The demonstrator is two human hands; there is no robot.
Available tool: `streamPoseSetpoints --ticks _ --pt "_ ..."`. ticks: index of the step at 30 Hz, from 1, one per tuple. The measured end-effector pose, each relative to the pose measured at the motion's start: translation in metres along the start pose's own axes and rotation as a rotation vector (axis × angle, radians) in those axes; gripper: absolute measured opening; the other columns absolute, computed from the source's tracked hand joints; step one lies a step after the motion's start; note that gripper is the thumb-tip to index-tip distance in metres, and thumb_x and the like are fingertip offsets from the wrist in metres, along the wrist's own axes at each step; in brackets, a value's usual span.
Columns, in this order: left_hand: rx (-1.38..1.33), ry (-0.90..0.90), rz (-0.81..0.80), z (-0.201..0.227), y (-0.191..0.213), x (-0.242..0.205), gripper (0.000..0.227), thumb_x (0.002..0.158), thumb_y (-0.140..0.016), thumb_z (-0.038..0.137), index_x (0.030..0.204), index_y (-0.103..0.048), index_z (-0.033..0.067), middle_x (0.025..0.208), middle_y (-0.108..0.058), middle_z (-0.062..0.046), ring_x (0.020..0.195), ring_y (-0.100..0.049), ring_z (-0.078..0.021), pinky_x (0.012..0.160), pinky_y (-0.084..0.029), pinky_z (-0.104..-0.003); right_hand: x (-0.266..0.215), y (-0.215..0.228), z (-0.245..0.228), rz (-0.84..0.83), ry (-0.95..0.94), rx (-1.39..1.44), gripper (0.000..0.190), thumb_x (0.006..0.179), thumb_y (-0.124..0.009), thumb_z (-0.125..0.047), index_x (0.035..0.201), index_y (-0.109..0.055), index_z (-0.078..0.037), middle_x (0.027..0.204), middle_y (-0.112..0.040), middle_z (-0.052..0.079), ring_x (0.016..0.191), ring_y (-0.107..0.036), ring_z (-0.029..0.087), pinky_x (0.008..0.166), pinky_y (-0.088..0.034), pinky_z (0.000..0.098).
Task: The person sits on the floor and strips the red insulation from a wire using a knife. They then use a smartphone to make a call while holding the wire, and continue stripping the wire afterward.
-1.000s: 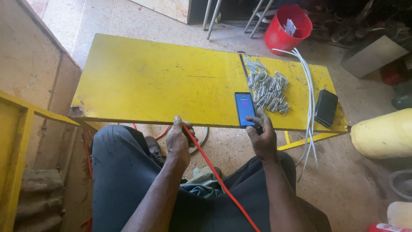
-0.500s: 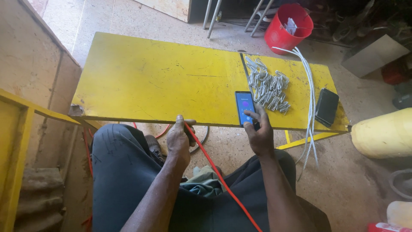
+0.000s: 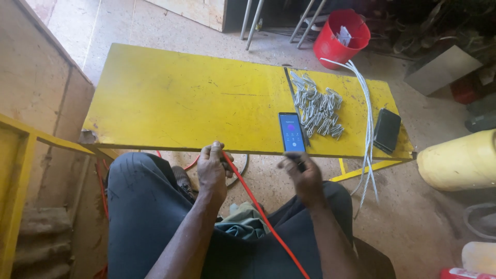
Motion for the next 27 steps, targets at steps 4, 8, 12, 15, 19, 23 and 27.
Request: streamPoseSetpoints --ticks 4,8,12,15,19,23,27 --pt "-0.057 0.034 0.016 -0.008 0.001 0.001 0.024 0.107 -0.066 0.032 0.112 -0.062 0.0088 0.075 -0.067 -0.016 0.051 -0.063 -0.0192 0.037 -0.046 -0.025 -0.035 -0.053 0.001 -0.253 -0.098 0.109 0.031 0.091 -0.084 -0.023 0.120 -0.078 -0.013 0.095 -0.080 0.012 0.094 -0.074 0.023 0.089 -0.058 0.0452" --pt "-0.100 0.075 0.012 -0.021 0.005 0.007 0.028 0.106 -0.069 0.037 0.107 -0.066 0.0098 0.077 -0.067 -0.014 0.056 -0.064 -0.0189 0.040 -0.047 -0.025 -0.070 -0.075 -0.026 -0.249 -0.100 0.216 0.023 0.091 -0.087 -0.017 0.111 -0.081 -0.008 0.078 -0.077 0.010 0.082 -0.073 0.014 0.078 -0.060 0.0343" --pt "-0.132 0.083 -0.010 -0.006 0.003 0.003 0.033 0.107 -0.065 0.041 0.103 -0.069 0.0084 0.075 -0.066 -0.012 0.056 -0.063 -0.0168 0.042 -0.049 -0.025 -0.067 -0.078 -0.011 -0.255 -0.139 0.360 0.019 0.094 -0.084 -0.017 0.107 -0.081 -0.005 0.075 -0.077 0.015 0.079 -0.075 0.020 0.077 -0.060 0.0373" --pt "-0.168 0.076 -0.043 -0.009 0.003 0.007 0.033 0.107 -0.066 0.040 0.099 -0.068 0.0080 0.073 -0.068 -0.014 0.055 -0.067 -0.0202 0.041 -0.051 -0.026 -0.066 -0.082 -0.007 -0.288 -0.115 0.433 0.020 0.094 -0.084 -0.015 0.107 -0.078 -0.001 0.074 -0.077 0.017 0.079 -0.075 0.020 0.079 -0.060 0.0384" --pt "-0.211 0.102 -0.057 -0.003 -0.004 0.004 0.034 0.108 -0.065 0.041 0.100 -0.070 0.0082 0.075 -0.070 -0.014 0.058 -0.069 -0.0216 0.044 -0.053 -0.027 -0.063 -0.088 0.006 -0.257 -0.202 0.593 0.020 0.094 -0.083 -0.010 0.107 -0.075 0.003 0.071 -0.074 0.020 0.072 -0.074 0.021 0.073 -0.060 0.0353" --pt "-0.282 0.089 -0.137 0.010 -0.024 0.003 0.036 0.107 -0.066 0.041 0.103 -0.072 0.0063 0.079 -0.071 -0.016 0.062 -0.072 -0.0245 0.047 -0.057 -0.029 -0.054 -0.087 -0.008 -0.304 -0.213 0.721 0.017 0.096 -0.078 -0.008 0.107 -0.071 0.003 0.067 -0.069 0.018 0.053 -0.065 0.018 0.053 -0.056 0.0304" --pt "-0.256 0.105 -0.172 0.023 -0.040 0.012 0.034 0.106 -0.067 0.042 0.103 -0.071 0.0079 0.079 -0.069 -0.013 0.063 -0.071 -0.0226 0.048 -0.058 -0.029 -0.023 -0.080 -0.040 -0.362 -0.124 0.525 0.022 0.094 -0.080 -0.015 0.108 -0.072 0.000 0.065 -0.072 0.017 0.047 -0.055 0.011 0.040 -0.040 0.0219"
Point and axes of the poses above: each hand's wrist, its own x-axis towards the middle knuckle, its own y-axis out of the back of the hand, z = x × y, the point moved 10 cm from there along x, towards the middle knuckle
